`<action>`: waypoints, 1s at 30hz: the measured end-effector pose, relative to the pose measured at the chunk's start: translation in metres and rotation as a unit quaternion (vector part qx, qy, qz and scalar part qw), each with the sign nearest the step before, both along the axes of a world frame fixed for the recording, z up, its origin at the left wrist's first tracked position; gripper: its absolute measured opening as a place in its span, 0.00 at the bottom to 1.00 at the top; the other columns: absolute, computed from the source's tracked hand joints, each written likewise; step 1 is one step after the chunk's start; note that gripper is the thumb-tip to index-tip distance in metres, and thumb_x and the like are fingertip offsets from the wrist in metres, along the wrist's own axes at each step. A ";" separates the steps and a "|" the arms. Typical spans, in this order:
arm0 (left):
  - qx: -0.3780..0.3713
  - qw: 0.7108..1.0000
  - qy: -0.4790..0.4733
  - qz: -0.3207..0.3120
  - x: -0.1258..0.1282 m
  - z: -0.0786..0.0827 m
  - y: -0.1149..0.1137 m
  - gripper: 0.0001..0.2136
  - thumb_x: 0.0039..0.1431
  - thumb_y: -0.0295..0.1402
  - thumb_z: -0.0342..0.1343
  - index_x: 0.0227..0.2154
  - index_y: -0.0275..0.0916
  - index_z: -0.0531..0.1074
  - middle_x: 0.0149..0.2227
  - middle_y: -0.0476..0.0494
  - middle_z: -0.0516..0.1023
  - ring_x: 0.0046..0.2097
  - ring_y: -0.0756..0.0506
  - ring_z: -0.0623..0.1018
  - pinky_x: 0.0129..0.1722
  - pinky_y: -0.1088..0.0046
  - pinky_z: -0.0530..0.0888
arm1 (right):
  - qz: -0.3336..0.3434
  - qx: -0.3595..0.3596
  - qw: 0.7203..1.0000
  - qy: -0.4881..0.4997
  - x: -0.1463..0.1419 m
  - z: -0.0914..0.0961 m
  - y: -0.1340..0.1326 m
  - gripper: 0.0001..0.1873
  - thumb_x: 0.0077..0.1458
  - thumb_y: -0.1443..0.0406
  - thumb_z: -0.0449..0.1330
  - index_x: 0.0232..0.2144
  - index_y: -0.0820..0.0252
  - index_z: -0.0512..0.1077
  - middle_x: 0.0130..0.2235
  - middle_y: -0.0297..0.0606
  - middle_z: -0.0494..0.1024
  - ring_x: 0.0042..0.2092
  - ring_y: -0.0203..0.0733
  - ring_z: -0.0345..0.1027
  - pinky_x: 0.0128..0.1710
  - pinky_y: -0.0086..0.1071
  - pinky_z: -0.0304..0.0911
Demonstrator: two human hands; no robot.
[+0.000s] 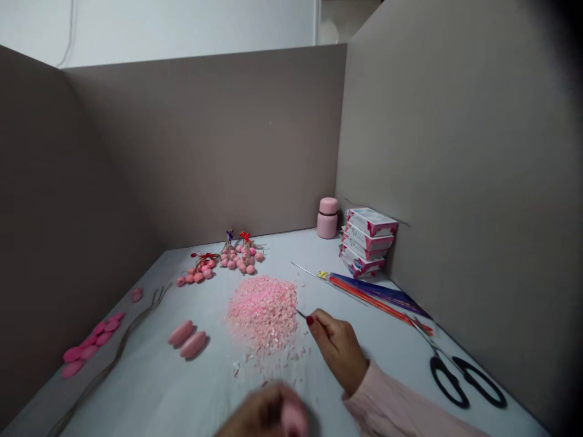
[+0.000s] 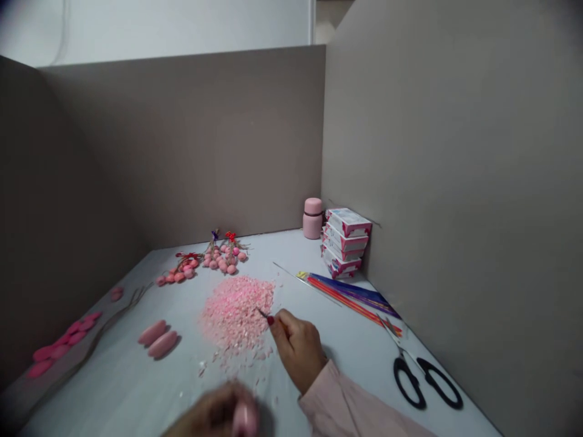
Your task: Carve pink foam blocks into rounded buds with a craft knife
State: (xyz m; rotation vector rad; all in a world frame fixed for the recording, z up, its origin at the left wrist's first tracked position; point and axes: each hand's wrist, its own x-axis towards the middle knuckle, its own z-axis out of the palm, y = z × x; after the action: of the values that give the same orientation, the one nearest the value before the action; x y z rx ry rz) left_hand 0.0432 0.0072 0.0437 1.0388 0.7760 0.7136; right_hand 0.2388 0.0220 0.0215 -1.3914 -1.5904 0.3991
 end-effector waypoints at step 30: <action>-0.163 0.978 -0.125 0.030 0.009 -0.030 0.027 0.12 0.40 0.41 0.67 0.25 0.38 0.76 0.23 0.50 0.75 0.25 0.56 0.72 0.28 0.83 0.66 | 0.141 0.003 0.969 -0.204 -0.016 -0.015 -0.018 0.20 0.64 0.57 0.42 0.24 0.57 0.61 0.23 0.33 0.69 0.25 0.36 0.63 0.25 0.30 0.48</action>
State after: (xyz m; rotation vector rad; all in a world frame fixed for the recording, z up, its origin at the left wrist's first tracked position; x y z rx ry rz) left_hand 0.0520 0.0340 0.0135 0.6175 0.6797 0.7234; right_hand 0.2226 0.0042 0.0065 -1.2998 -2.1384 0.2841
